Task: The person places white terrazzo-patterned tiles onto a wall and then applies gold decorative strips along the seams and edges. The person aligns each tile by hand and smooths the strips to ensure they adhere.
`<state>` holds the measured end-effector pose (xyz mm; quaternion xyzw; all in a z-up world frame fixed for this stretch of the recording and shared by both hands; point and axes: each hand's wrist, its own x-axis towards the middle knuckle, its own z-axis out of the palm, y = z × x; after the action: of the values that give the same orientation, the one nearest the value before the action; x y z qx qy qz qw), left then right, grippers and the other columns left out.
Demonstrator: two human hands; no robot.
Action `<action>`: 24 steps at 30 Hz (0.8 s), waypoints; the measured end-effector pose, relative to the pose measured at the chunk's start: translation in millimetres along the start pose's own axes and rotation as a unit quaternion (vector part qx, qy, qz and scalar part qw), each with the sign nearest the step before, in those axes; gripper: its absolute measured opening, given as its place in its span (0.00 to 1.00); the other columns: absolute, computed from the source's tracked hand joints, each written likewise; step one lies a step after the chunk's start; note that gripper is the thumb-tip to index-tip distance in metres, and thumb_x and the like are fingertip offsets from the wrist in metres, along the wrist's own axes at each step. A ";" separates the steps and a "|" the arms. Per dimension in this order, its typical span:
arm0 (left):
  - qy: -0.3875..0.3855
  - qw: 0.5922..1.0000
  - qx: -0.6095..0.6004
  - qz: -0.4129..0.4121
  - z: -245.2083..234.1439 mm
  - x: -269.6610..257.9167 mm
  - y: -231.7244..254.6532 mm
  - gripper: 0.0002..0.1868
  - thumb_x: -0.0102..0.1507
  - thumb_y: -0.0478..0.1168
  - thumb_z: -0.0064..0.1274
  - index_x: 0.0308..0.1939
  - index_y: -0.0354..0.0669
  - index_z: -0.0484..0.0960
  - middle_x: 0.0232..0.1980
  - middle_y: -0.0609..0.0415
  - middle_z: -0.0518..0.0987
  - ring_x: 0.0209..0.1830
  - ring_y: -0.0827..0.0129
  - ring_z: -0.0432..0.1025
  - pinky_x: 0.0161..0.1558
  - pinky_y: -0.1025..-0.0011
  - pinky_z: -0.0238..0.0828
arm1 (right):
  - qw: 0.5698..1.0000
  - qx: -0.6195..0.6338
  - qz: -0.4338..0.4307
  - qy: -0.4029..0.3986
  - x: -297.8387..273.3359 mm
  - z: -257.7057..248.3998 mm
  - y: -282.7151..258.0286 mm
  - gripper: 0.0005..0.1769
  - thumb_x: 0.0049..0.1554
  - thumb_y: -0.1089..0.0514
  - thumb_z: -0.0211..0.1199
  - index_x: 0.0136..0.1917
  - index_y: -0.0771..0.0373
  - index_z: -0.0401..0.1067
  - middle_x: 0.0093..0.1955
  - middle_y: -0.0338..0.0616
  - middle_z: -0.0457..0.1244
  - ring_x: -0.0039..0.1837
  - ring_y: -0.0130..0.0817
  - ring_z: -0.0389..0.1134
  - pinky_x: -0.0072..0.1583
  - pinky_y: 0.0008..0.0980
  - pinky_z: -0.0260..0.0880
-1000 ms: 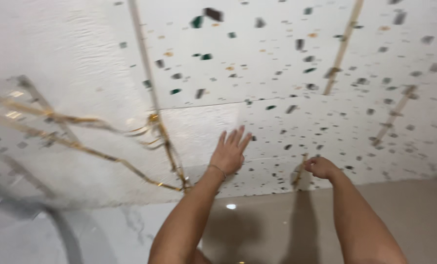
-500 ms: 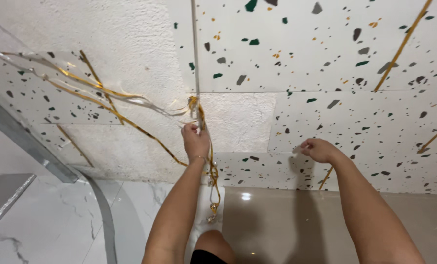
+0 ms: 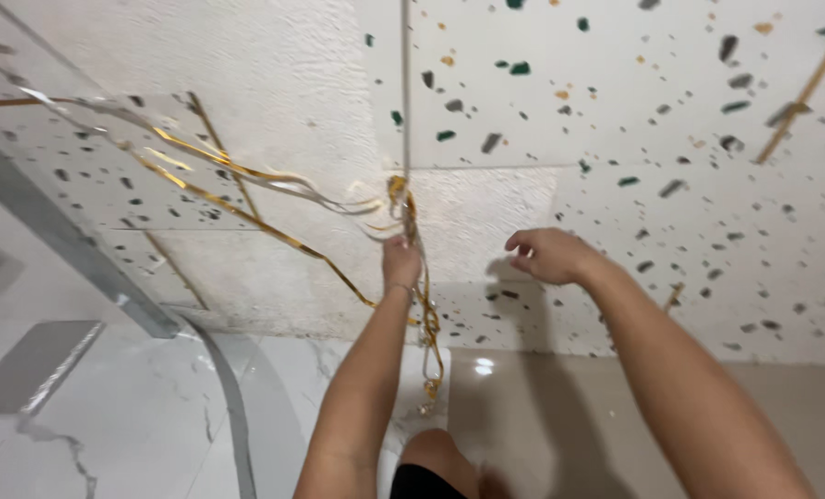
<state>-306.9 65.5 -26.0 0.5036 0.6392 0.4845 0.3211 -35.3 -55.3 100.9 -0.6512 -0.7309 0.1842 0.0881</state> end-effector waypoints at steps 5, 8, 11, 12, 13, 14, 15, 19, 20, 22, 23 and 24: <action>-0.005 1.000 -0.005 -0.019 -18.4 7.4 -22.0 0.22 0.59 0.40 0.55 0.57 0.40 0.75 0.44 0.44 0.84 0.43 0.59 0.79 0.49 0.64 0.75 | 0.987 0.143 -0.054 0.043 46.8 45.0 -10.7 0.19 0.59 0.49 0.63 0.61 0.58 0.77 0.50 0.46 0.72 0.52 0.37 0.73 0.57 0.36 0.72; 0.018 1.000 0.015 0.009 -49.4 12.3 -32.2 0.21 0.59 0.40 0.55 0.56 0.39 0.75 0.37 0.48 0.84 0.38 0.62 0.80 0.46 0.66 0.75 | 0.964 0.258 -0.026 0.056 85.0 72.2 -11.1 0.16 0.60 0.55 0.57 0.59 0.61 0.77 0.46 0.44 0.72 0.48 0.32 0.73 0.53 0.34 0.73; 0.025 1.000 -0.007 -0.012 -80.3 17.4 -35.5 0.21 0.59 0.38 0.54 0.56 0.40 0.74 0.35 0.49 0.84 0.35 0.63 0.79 0.42 0.66 0.75 | 0.934 0.335 -0.060 0.111 120.9 83.2 -17.5 0.16 0.59 0.56 0.62 0.58 0.63 0.76 0.46 0.43 0.71 0.47 0.32 0.71 0.52 0.33 0.72; 0.023 0.999 -0.022 -0.033 -91.8 16.4 -36.8 0.22 0.59 0.38 0.52 0.57 0.40 0.74 0.34 0.49 0.84 0.34 0.63 0.78 0.41 0.66 0.75 | 0.904 0.398 -0.086 0.128 131.9 82.6 -22.8 0.15 0.59 0.58 0.61 0.58 0.64 0.75 0.46 0.42 0.71 0.47 0.31 0.71 0.52 0.31 0.72; 0.034 0.999 -0.022 -0.019 -99.4 14.4 -37.2 0.21 0.59 0.37 0.52 0.57 0.40 0.74 0.34 0.49 0.84 0.33 0.64 0.78 0.40 0.67 0.75 | 0.871 0.456 -0.113 0.145 142.8 80.8 -30.3 0.15 0.59 0.60 0.59 0.59 0.65 0.74 0.47 0.41 0.70 0.47 0.29 0.71 0.52 0.29 0.72; 0.045 0.999 -0.021 -0.005 -107.1 11.0 -36.8 0.21 0.59 0.37 0.53 0.56 0.40 0.75 0.34 0.49 0.84 0.33 0.64 0.78 0.40 0.67 0.75 | 0.832 0.513 -0.139 0.159 149.4 77.2 -35.5 0.15 0.59 0.62 0.57 0.59 0.65 0.74 0.48 0.40 0.70 0.48 0.28 0.71 0.52 0.28 0.72; 0.056 0.998 -0.021 0.013 -113.7 11.2 -30.5 0.21 0.59 0.37 0.53 0.56 0.39 0.75 0.34 0.49 0.83 0.33 0.65 0.78 0.40 0.68 0.75 | 0.817 0.536 -0.132 0.166 153.7 70.5 -40.9 0.15 0.59 0.63 0.58 0.59 0.65 0.73 0.47 0.41 0.70 0.47 0.29 0.70 0.51 0.28 0.71; 0.055 0.998 -0.033 0.008 -140.4 6.3 5.0 0.21 0.59 0.36 0.52 0.56 0.39 0.75 0.38 0.49 0.83 0.35 0.64 0.78 0.41 0.66 0.76 | 0.750 0.627 -0.096 0.185 152.7 48.3 -72.0 0.17 0.60 0.64 0.59 0.62 0.65 0.69 0.47 0.43 0.69 0.44 0.29 0.68 0.48 0.28 0.70; 0.059 0.998 -0.022 0.013 -147.1 5.0 14.7 0.20 0.59 0.37 0.52 0.56 0.40 0.75 0.39 0.50 0.83 0.37 0.64 0.78 0.43 0.67 0.76 | 0.733 0.649 -0.086 0.187 149.8 41.5 -77.8 0.18 0.59 0.65 0.59 0.63 0.64 0.68 0.48 0.43 0.69 0.44 0.28 0.69 0.48 0.27 0.70; 0.066 0.998 -0.003 0.025 -153.3 4.5 34.6 0.21 0.59 0.37 0.53 0.57 0.40 0.74 0.41 0.51 0.83 0.40 0.64 0.79 0.46 0.67 0.75 | 0.719 0.659 -0.091 0.201 141.8 28.8 -85.0 0.18 0.59 0.65 0.59 0.64 0.64 0.68 0.47 0.44 0.69 0.43 0.29 0.69 0.47 0.29 0.69; 0.068 0.997 0.005 0.031 -155.4 4.8 43.0 0.21 0.59 0.37 0.53 0.57 0.41 0.74 0.42 0.51 0.83 0.41 0.64 0.78 0.47 0.67 0.75 | 0.712 0.665 -0.091 0.208 137.5 23.9 -87.1 0.19 0.59 0.65 0.58 0.64 0.65 0.67 0.47 0.45 0.69 0.42 0.30 0.70 0.46 0.29 0.69; 0.071 0.997 0.013 0.037 -157.0 6.2 50.7 0.21 0.59 0.38 0.53 0.57 0.41 0.74 0.42 0.50 0.84 0.42 0.64 0.78 0.49 0.67 0.74 | 0.711 0.666 -0.089 0.210 133.5 19.6 -88.7 0.18 0.60 0.64 0.58 0.64 0.65 0.67 0.47 0.45 0.69 0.41 0.30 0.70 0.46 0.29 0.70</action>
<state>-432.9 26.2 73.2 0.4954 0.6472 0.5227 0.2501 -142.3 65.7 102.2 -0.3775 -0.4364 0.4730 0.6658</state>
